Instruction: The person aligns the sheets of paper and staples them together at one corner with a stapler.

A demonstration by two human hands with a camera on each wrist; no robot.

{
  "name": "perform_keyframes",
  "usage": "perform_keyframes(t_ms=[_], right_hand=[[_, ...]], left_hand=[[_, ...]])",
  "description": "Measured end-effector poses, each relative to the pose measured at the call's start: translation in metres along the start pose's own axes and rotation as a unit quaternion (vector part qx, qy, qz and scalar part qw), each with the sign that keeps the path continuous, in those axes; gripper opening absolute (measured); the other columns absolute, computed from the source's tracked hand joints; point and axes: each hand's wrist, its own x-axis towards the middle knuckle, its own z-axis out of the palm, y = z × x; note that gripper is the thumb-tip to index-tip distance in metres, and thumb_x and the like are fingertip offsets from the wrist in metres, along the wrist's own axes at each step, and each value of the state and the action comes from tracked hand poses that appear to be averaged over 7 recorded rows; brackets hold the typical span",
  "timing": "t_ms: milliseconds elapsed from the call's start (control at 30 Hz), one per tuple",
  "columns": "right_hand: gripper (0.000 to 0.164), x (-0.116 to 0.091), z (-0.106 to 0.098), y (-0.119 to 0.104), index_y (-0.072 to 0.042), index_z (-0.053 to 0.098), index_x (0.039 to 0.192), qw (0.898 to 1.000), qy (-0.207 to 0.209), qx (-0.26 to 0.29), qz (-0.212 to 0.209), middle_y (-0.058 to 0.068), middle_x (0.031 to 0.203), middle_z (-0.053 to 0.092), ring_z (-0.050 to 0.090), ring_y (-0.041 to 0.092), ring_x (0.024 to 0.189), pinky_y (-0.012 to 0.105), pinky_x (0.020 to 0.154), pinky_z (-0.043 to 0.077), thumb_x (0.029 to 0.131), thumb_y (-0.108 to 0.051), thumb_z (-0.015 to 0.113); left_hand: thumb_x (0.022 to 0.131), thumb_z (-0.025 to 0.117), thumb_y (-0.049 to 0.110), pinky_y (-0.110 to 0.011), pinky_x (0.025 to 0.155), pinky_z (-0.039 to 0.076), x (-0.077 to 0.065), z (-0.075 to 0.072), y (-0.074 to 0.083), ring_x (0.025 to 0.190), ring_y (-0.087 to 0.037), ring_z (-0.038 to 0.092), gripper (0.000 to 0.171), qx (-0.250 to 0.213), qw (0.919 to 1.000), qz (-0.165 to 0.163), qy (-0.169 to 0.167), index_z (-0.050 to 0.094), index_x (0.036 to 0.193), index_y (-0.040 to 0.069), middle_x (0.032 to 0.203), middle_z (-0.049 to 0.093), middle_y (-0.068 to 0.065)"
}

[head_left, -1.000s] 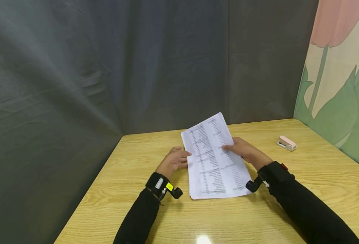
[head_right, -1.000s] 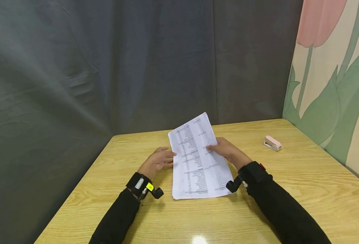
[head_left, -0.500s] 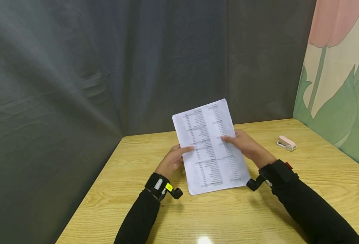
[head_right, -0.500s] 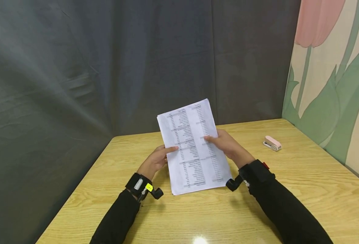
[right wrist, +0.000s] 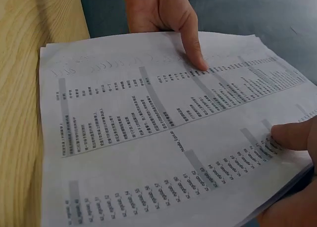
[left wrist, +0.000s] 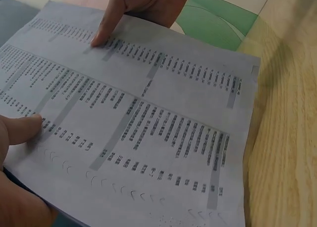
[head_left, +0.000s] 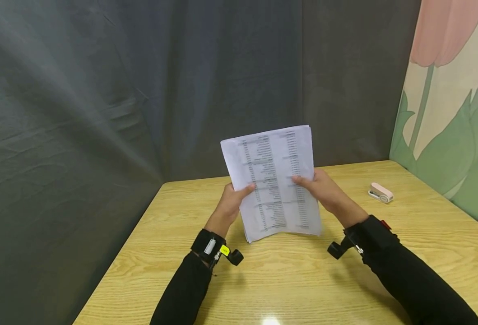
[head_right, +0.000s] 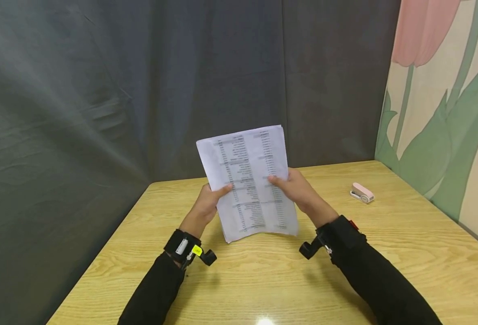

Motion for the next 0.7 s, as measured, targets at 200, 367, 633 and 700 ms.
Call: perform_keyframes(t_ms=[200,367,633,700], right_hand=[[0.042,0.0,-0.002,-0.007,-0.011,0.047,0.143,1.0,0.019,0.003,-0.021,0.015,0.133,0.062,0.069,0.025,0.107,0.045,0.087,0.055,0.104,-0.024,0.053],[0.043,0.0,-0.003,-0.012,-0.013,0.046,0.144,1.0,0.02,0.008,-0.023,0.013,0.135,0.061,0.067,0.024,0.11,0.046,0.09,0.053,0.103,-0.024,0.055],[0.045,0.002,-0.007,0.0,-0.01,0.044,0.145,1.0,0.002,-0.005,0.012,0.023,0.141,0.054,0.061,0.033,0.118,0.047,0.098,0.046,0.102,-0.018,0.056],[0.046,0.003,-0.008,0.003,-0.01,0.043,0.146,1.0,-0.003,-0.004,0.012,0.023,0.142,0.053,0.06,0.036,0.12,0.048,0.098,0.046,0.102,-0.018,0.055]], left_hand=[[0.096,0.067,0.015,-0.036,0.085,0.059,-0.006,0.008,0.019,0.099,-0.021,0.074,0.031,0.029,0.9985,0.041,0.023,0.065,0.126,0.008,0.12,0.072,-0.011],[0.093,0.069,0.011,-0.041,0.086,0.059,-0.007,0.01,0.026,0.103,-0.029,0.073,0.032,0.046,0.9964,0.058,0.042,0.065,0.124,0.005,0.121,0.071,-0.015],[0.092,0.07,0.012,-0.043,0.094,0.056,-0.005,0.008,0.014,0.11,-0.029,0.071,0.036,0.079,0.9953,0.0,0.056,0.065,0.128,0.014,0.127,0.07,-0.01],[0.093,0.07,0.013,-0.044,0.095,0.056,-0.004,0.008,0.012,0.111,-0.029,0.07,0.035,0.082,0.9951,-0.005,0.055,0.065,0.128,0.015,0.127,0.07,-0.009]])
